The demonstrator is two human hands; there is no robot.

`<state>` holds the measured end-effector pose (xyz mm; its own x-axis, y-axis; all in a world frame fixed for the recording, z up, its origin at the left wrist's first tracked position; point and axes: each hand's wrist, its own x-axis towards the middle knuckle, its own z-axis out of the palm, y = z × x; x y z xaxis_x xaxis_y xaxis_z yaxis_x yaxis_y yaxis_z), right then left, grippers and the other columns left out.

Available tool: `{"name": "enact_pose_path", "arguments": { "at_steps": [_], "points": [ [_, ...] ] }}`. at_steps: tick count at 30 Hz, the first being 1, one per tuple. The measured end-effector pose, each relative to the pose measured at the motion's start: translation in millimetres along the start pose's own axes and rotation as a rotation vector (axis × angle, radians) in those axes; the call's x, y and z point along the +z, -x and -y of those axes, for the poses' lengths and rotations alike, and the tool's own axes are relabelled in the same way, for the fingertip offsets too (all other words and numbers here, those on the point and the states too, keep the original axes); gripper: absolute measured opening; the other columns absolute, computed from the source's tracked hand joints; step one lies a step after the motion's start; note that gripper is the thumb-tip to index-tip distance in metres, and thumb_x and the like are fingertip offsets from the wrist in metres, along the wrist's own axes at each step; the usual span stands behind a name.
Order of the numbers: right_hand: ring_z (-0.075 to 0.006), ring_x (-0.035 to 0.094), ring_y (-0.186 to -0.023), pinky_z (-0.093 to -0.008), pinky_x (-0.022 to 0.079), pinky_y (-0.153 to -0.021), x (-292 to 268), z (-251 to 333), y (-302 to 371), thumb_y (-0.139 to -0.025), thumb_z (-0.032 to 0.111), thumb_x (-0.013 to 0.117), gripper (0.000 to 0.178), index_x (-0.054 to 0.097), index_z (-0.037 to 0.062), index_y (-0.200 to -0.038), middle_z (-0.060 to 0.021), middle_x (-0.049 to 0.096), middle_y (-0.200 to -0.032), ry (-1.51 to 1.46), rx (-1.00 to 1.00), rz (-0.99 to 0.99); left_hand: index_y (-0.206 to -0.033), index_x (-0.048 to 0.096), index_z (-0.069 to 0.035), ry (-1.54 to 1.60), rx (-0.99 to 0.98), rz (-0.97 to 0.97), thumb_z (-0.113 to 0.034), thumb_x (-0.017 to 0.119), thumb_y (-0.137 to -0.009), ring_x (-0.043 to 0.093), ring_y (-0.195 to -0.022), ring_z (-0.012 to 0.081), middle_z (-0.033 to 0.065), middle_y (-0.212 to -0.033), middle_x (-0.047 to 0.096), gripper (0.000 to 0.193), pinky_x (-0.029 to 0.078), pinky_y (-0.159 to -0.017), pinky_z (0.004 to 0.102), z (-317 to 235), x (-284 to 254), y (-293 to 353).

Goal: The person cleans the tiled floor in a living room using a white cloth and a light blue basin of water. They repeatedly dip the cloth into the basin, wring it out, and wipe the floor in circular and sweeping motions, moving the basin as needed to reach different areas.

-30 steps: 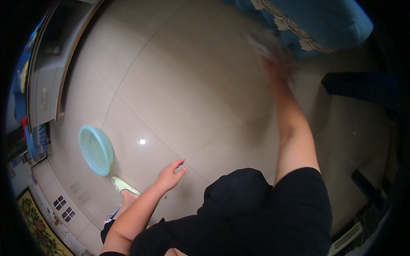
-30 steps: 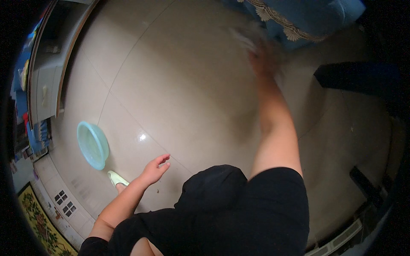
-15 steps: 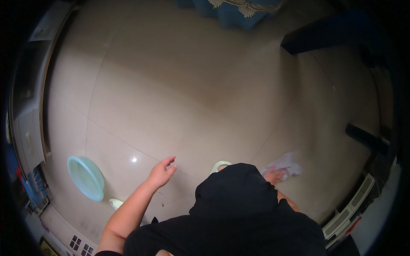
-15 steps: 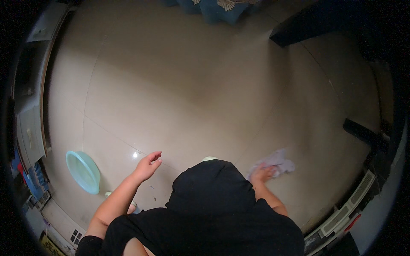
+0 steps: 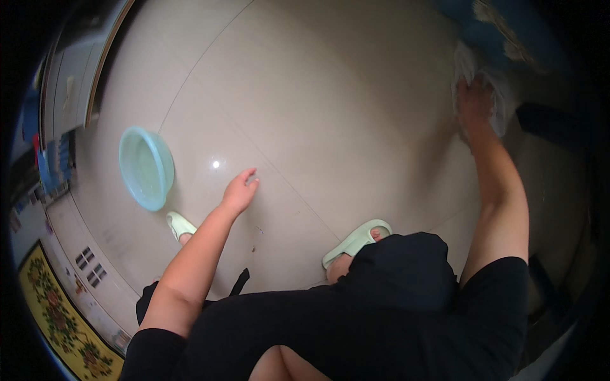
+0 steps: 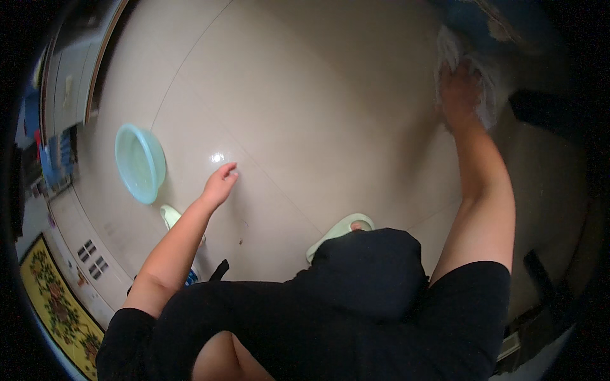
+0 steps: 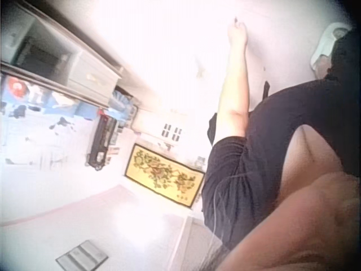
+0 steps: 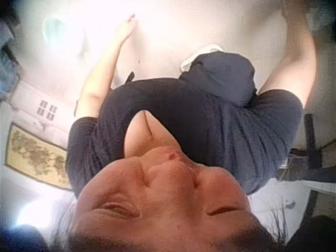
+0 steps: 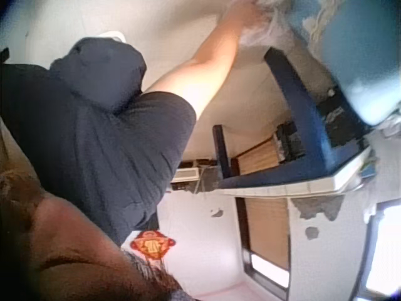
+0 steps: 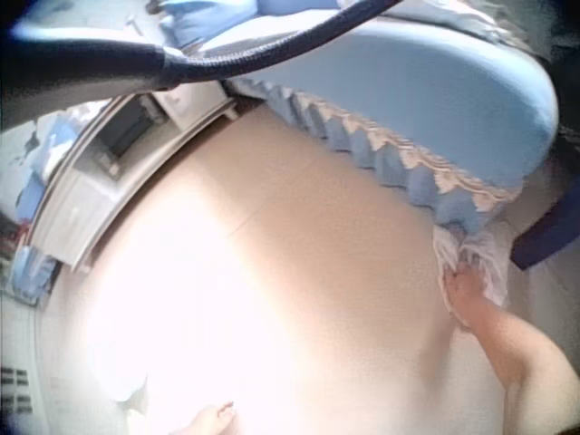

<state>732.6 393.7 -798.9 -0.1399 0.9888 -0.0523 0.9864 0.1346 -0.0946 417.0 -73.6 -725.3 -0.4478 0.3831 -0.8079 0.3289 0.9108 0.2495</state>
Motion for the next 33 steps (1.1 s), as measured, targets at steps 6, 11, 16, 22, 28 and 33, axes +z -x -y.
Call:
{"name": "enact_pose_path", "arguments": {
  "at_steps": [6, 11, 16, 22, 28, 33],
  "points": [
    [-0.0386, 0.044, -0.109, -0.0538, 0.038, -0.087, 16.3, 152.5, 76.9, -0.075, 0.043, 0.059, 0.057, 0.044, 0.0226, -0.127, -0.0167, 0.045, -0.123, 0.164, -0.744, -0.039, -0.142, 0.008, -0.025, -0.378, -0.365, -0.165, -0.039, 0.065, -0.075, 0.023, -0.128, 0.0458, 0.0239, -0.145, 0.005, 0.088, 0.035, -0.1, 0.0431, 55.8, -11.3, 3.5],
    [-0.0348, 0.049, -0.095, -0.045, 0.043, -0.078, 12.9, 174.2, 264.0, -0.065, 0.022, 0.066, 0.053, 0.05, 0.0199, -0.115, -0.0147, 0.045, -0.116, -0.121, -1.273, 0.751, -0.142, -0.002, -0.028, -0.263, -0.397, -0.153, -0.043, 0.074, -0.066, 0.02, -0.127, 0.0496, 0.031, -0.142, 0.001, 0.108, 0.034, -0.1, 0.0438, 88.8, -13.4, -21.4],
    [-0.0262, 0.052, -0.097, -0.036, 0.043, -0.085, 1.1, 193.6, 338.4, -0.071, 0.024, 0.067, 0.05, 0.053, 0.0142, -0.118, -0.0125, 0.05, -0.108, -0.679, -0.877, 1.643, -0.141, -0.005, -0.03, -0.212, -0.4, -0.151, -0.04, 0.077, -0.064, 0.017, -0.128, 0.0512, 0.0328, -0.141, -0.002, 0.113, 0.033, -0.101, 0.0439, 84.5, -18.0, -25.2],
    [-0.0183, 0.038, -0.119, -0.0317, 0.032, -0.1, -51.6, 206.4, 165.6, -0.085, 0.01, 0.056, 0.058, 0.028, 0.004, -0.135, -0.0101, 0.039, -0.132, -1.107, -0.532, 1.313, -0.141, -0.006, -0.031, -0.203, -0.431, -0.124, -0.038, 0.076, -0.066, 0.013, -0.127, 0.0537, 0.0338, -0.14, -0.006, 0.111, 0.035, -0.1, 0.0419, 84.0, -25.3, -13.8],
    [-0.0346, 0.018, -0.132, -0.0376, 0.017, -0.107, 38.0, 214.2, 41.8, -0.08, 0.05, 0.053, 0.079, 0.021, 0.0102, -0.14, -0.0209, 0.02, -0.142, -0.143, -0.644, 0.171, -0.141, -0.006, -0.03, -0.19, -0.417, -0.079, -0.038, 0.075, -0.067, 0.014, -0.126, 0.0549, 0.0345, -0.14, -0.006, 0.111, 0.037, -0.098, 0.0394, 80.8, -29.4, -20.6],
    [-0.0373, 0.033, -0.125, -0.0419, 0.029, -0.102, 59.2, 365.7, 83.3, -0.063, 0.068, 0.06, 0.089, 0.038, 0.019, -0.133, -0.0241, 0.035, -0.134, -0.064, -0.669, -0.091, -0.141, -0.004, -0.029, -0.206, -0.393, -0.089, -0.038, 0.075, -0.067, 0.015, -0.126, 0.0551, 0.0364, -0.139, -0.004, 0.108, 0.039, -0.097, 0.0381, 86.4, -29.8, -18.7]
  ]
}}
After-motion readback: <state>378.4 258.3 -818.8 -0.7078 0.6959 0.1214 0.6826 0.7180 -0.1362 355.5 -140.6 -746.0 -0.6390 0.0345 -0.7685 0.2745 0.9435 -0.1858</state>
